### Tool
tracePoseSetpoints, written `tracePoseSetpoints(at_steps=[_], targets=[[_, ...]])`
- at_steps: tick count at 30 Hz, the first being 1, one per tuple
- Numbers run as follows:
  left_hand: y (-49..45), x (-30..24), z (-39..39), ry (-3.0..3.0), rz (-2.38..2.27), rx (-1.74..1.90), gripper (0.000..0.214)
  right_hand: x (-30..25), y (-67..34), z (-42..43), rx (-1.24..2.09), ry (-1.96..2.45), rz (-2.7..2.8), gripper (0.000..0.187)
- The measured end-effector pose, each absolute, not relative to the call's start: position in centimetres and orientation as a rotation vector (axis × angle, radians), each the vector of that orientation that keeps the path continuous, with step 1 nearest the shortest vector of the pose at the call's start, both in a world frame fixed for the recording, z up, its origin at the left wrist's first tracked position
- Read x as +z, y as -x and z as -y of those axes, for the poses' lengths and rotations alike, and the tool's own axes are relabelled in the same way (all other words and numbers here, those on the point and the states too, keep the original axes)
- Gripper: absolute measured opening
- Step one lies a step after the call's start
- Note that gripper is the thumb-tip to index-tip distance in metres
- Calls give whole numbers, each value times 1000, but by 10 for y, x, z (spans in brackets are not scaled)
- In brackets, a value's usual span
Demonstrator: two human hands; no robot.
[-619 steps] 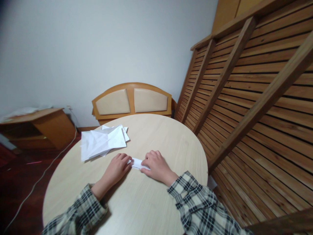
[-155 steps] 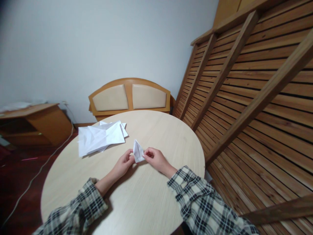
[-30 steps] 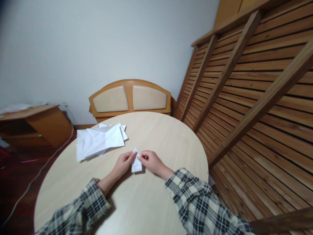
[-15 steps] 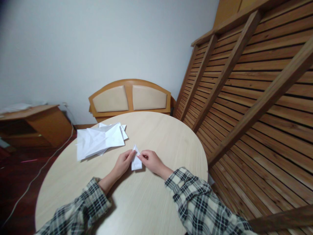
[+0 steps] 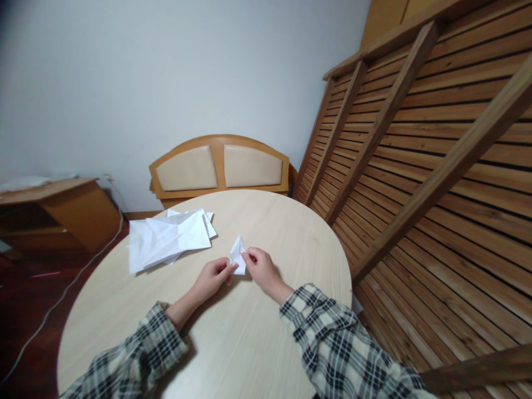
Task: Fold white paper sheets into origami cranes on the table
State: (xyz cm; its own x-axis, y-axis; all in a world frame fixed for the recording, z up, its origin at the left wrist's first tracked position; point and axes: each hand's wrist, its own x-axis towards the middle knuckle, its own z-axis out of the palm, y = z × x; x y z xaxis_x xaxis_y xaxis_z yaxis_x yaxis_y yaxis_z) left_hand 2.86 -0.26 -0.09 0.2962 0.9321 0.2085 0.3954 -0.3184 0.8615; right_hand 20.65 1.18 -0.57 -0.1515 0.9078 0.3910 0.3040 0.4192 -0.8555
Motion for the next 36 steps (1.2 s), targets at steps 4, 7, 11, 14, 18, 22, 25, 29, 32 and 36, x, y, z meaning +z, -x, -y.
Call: tracePoseSetpoints(at_steps=[4, 7, 11, 14, 18, 22, 25, 29, 32, 36], targets=[[-29, 2, 2, -1822, -1198, 1017, 46, -4, -207, -10, 885, 992, 1633, 44], [-28, 3, 0, -1818, -1196, 1060, 50, -2, -206, -7, 933, 933, 1644, 42], [-27, 2, -1, -1824, -1196, 1095, 50, 0, -205, -3, 1014, 913, 1657, 24], [-27, 1, -2, -1808, -1200, 1118, 49, 2, -204, -1, 1024, 904, 1659, 18], [-26, -1, -2, -1800, -1188, 1129, 47, 5, -203, 0, 987, 902, 1697, 14], [-26, -2, -2, -1782, -1169, 1122, 42, 5, -203, 1, 944, 916, 1723, 6], [-27, -5, -3, -1713, -1149, 1160, 29, 4, -202, 0, 925, 900, 1750, 6], [-27, -7, -5, -1744, -1187, 1312, 18, 2, -200, 0, 901, 902, 1750, 10], [-26, -6, -6, -1802, -1179, 1293, 15, -1, -201, -2, 858, 909, 1757, 8], [-26, -3, -4, -1824, -1145, 1236, 23, -4, -201, -5, 805, 912, 1753, 7]])
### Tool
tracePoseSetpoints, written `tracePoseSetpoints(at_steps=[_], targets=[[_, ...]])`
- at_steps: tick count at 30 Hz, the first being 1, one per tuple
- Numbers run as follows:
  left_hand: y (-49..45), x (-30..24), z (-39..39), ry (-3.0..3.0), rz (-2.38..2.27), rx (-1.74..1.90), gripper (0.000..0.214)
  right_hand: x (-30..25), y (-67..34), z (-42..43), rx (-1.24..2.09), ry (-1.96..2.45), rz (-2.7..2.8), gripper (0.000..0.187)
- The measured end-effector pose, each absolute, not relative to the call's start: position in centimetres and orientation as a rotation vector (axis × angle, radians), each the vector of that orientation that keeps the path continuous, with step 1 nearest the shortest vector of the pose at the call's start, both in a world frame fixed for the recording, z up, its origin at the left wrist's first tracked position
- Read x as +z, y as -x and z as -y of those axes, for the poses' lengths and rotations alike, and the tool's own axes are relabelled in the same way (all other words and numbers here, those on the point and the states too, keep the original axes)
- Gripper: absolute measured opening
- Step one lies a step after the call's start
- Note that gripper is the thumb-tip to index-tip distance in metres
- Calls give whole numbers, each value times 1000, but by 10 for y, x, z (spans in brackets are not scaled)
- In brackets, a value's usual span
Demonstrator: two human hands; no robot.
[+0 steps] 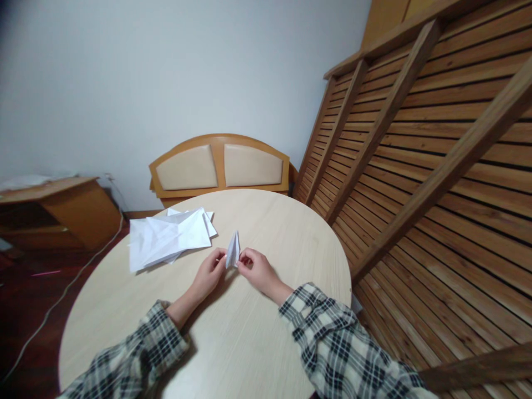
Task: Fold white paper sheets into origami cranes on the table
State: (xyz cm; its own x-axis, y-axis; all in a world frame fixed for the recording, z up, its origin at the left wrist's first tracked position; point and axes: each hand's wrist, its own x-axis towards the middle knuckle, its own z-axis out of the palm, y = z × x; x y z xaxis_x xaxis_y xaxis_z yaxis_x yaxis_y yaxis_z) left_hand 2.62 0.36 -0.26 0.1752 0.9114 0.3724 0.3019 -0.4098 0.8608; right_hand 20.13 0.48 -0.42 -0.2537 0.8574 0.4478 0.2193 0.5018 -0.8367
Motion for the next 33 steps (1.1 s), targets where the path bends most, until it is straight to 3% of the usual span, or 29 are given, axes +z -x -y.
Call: tracePoseSetpoints(at_steps=[33], targets=[[-26, -6, -6, -1643, -1134, 1282, 24, -7, -205, -10, 683, 962, 1696, 5]])
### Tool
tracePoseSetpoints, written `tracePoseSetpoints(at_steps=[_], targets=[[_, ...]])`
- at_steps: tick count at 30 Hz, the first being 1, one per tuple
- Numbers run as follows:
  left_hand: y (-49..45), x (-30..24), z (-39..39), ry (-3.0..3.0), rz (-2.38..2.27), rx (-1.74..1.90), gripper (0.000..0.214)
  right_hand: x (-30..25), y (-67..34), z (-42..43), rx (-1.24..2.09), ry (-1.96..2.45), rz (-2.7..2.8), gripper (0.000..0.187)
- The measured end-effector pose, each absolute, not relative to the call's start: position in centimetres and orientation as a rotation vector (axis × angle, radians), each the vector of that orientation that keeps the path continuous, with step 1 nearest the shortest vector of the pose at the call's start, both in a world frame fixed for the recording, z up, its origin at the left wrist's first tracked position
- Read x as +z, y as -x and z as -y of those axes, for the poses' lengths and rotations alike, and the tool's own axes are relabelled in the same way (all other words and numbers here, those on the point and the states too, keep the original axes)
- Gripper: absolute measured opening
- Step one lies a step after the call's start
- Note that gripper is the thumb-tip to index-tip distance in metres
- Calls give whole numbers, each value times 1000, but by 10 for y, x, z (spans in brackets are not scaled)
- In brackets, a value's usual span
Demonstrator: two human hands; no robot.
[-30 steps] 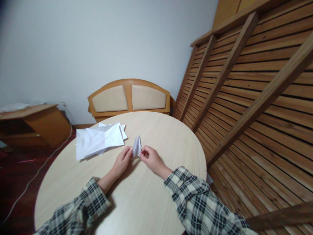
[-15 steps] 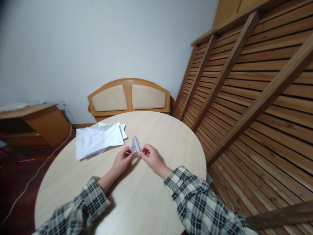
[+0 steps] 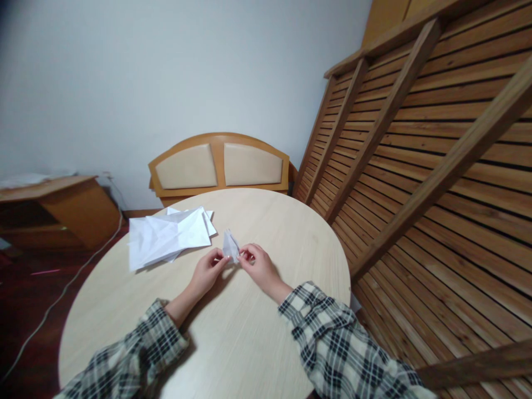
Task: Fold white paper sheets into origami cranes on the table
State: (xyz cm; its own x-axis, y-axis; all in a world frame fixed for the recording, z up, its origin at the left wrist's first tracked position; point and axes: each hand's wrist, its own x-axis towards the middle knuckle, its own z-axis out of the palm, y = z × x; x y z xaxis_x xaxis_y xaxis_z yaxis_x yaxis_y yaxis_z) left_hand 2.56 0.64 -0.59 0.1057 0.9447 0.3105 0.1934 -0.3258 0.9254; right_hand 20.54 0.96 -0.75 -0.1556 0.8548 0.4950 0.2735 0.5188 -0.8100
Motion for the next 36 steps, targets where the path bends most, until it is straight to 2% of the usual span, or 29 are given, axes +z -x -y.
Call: tracePoseSetpoints(at_steps=[4, 9, 14, 22, 24, 29, 36], targets=[[-26, -5, -6, -1634, -1116, 1265, 24, -12, -205, -11, 708, 956, 1677, 8], [-25, -5, -6, -1668, -1125, 1252, 22, -13, -204, -10, 831, 965, 1607, 22], [-26, -6, -7, -1657, -1111, 1329, 20, -8, -204, -9, 795, 985, 1671, 7], [-26, -5, -4, -1674, -1094, 1252, 22, -8, -204, -9, 821, 985, 1662, 7], [-26, -4, -4, -1681, -1104, 1258, 21, -11, -203, -10, 873, 961, 1631, 12], [-26, -2, -4, -1701, -1124, 1262, 20, -18, -202, -13, 944, 966, 1631, 41], [-26, -1, -3, -1718, -1120, 1248, 22, -14, -202, -11, 883, 946, 1782, 19]])
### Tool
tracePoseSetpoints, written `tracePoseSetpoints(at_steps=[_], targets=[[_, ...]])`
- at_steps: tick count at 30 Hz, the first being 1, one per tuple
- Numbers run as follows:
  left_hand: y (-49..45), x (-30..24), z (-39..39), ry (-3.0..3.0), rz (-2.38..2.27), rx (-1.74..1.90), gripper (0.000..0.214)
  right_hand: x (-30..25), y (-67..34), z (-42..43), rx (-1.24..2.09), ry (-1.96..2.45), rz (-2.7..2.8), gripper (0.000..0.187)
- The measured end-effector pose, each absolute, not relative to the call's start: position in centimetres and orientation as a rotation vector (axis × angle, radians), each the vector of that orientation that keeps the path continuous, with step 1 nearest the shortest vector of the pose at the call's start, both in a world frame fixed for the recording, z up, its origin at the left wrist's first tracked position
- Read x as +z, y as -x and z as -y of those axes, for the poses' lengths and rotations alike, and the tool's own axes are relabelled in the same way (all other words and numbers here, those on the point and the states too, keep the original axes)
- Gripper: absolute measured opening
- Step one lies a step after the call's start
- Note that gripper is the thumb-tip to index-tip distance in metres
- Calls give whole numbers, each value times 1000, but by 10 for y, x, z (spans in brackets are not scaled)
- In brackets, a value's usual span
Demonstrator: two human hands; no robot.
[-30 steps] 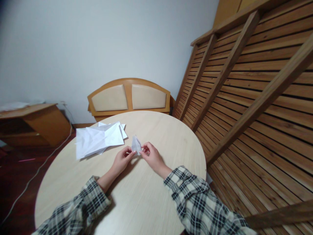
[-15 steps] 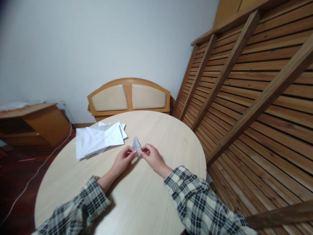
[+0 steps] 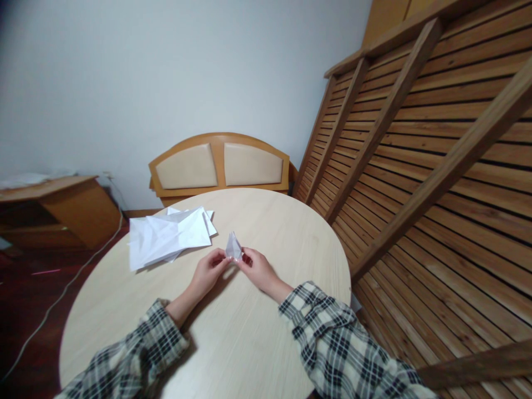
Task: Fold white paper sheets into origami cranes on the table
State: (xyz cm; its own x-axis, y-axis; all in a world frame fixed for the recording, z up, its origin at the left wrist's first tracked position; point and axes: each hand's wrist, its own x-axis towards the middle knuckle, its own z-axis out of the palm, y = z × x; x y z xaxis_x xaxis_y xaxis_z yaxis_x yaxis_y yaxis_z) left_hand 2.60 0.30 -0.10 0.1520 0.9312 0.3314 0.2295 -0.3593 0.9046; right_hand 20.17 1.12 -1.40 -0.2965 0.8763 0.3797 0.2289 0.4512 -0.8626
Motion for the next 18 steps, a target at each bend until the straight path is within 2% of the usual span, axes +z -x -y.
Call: tracePoseSetpoints(at_steps=[9, 18], targets=[[-26, -3, -3, -1716, -1180, 1228, 22, -17, -203, -13, 860, 1023, 1694, 25], [-25, -7, -6, -1756, -1248, 1274, 16, -15, -203, -12, 801, 1042, 1717, 20]])
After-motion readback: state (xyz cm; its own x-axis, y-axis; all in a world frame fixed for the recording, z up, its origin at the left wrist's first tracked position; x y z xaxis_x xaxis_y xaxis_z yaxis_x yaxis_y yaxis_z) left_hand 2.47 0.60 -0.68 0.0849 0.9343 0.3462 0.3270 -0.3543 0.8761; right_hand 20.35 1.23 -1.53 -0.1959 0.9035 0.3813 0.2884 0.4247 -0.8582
